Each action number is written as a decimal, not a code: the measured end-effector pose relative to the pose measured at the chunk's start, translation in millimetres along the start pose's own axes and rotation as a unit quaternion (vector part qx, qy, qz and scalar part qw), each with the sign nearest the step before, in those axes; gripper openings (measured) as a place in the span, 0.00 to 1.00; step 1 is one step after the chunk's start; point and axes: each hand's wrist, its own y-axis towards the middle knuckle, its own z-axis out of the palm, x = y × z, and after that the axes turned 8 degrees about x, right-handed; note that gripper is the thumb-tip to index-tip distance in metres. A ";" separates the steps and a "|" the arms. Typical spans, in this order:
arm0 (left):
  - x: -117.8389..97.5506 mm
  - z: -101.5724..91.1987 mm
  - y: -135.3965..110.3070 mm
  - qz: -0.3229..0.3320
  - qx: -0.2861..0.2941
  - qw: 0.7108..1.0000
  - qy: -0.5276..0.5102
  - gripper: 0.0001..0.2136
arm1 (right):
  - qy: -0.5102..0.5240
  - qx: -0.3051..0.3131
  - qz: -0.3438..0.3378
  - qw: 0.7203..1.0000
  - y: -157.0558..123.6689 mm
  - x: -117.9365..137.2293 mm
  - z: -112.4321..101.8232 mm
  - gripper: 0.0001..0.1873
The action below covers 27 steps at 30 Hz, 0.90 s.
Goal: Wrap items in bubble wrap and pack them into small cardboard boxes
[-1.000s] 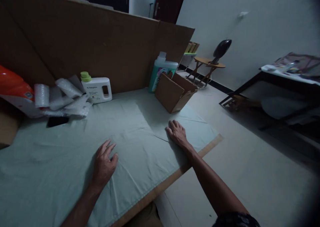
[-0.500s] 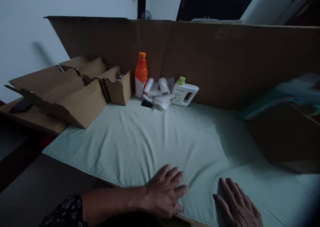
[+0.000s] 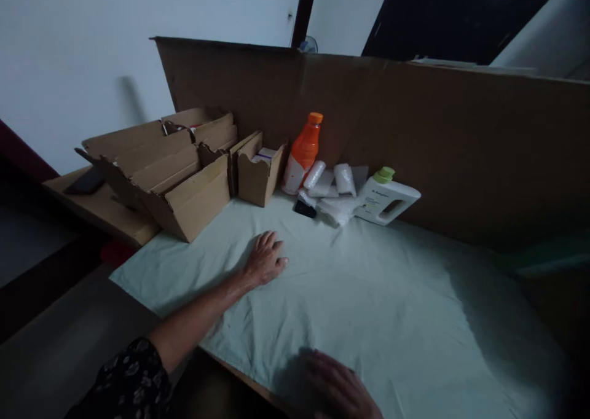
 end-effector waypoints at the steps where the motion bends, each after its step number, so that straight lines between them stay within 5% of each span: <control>1: 2.9 4.1 -0.5 0.003 0.000 1.000 -0.002 0.20 | 0.018 -0.010 0.027 0.999 18.8 -3.7 -11.6 0.21; 4: 4.2 15.9 -4.1 0.023 -0.015 0.999 -0.023 0.19 | 0.061 -0.060 0.102 0.991 92.2 -27.1 -52.6 0.17; 8: 8.7 24.2 2.5 0.016 -0.101 0.982 -0.157 0.14 | 0.075 -0.084 0.124 0.986 227.9 -65.8 -97.4 0.25; 12: 25.5 23.5 14.1 -0.042 -0.175 0.959 -0.221 0.15 | -0.011 -0.061 0.152 0.986 354.8 -88.9 -115.6 0.40; 15: 41.9 14.2 18.7 -0.101 -0.253 0.924 -0.268 0.19 | -0.090 -0.013 0.210 0.973 409.4 -98.3 -116.9 0.31; 18: 61.2 -0.5 22.2 -0.172 -0.351 0.840 -0.376 0.20 | -0.125 0.025 0.234 0.964 423.9 -102.6 -113.7 0.16; 21: 87.2 -14.8 26.2 -0.231 -0.404 0.768 -0.440 0.19 | -0.139 0.022 0.200 0.970 406.0 -98.0 -110.9 0.14; 27: 129.0 -30.6 26.5 -0.275 -0.431 0.722 -0.466 0.21 | -0.091 0.013 0.065 0.994 293.3 -75.3 -126.8 0.15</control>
